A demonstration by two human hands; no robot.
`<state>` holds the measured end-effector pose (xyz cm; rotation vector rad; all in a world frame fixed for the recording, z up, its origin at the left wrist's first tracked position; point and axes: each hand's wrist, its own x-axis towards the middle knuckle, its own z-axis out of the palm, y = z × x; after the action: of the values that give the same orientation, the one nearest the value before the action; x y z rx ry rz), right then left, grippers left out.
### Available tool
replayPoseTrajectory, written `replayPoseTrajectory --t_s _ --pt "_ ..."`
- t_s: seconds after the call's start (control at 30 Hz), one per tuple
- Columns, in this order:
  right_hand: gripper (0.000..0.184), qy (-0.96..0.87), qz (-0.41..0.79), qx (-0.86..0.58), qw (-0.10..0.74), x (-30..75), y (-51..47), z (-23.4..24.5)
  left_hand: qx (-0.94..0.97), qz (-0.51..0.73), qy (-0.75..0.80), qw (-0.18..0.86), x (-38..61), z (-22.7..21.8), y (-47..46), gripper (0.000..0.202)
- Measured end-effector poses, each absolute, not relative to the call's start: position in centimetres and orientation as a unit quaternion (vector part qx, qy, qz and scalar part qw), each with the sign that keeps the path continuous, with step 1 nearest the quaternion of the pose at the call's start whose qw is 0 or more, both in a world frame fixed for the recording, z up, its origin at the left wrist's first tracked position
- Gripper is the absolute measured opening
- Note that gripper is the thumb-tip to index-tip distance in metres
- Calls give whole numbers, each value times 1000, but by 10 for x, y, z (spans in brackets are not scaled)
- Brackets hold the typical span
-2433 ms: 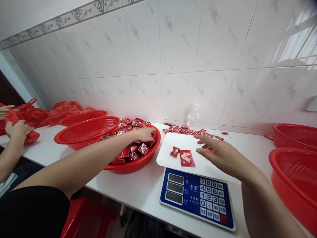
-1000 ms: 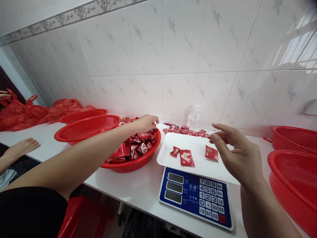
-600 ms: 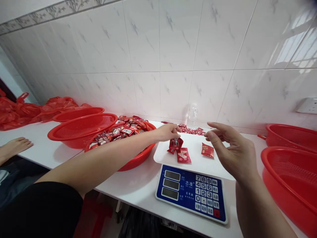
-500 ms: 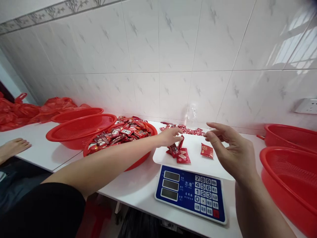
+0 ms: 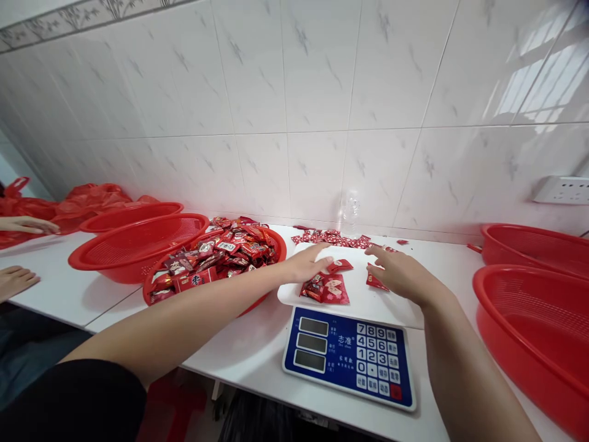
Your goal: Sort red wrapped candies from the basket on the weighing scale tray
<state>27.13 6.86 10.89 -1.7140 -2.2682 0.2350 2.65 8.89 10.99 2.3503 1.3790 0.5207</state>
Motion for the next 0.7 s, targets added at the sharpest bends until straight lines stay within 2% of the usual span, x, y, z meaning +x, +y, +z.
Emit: replayPoseTrajectory --t_s 0.17,0.37,0.57,0.7 --pt "44 -786 125 -595 113 274 80 102 815 158 546 108 -23 140 104 41" --pt "47 -832 195 -498 145 260 67 106 786 53 609 88 -79 158 118 34" --pt "48 -847 159 -478 171 253 53 110 813 -97 572 46 -86 140 116 34" --pt "48 -847 138 -485 169 252 48 112 801 -126 585 14 -74 121 120 37"
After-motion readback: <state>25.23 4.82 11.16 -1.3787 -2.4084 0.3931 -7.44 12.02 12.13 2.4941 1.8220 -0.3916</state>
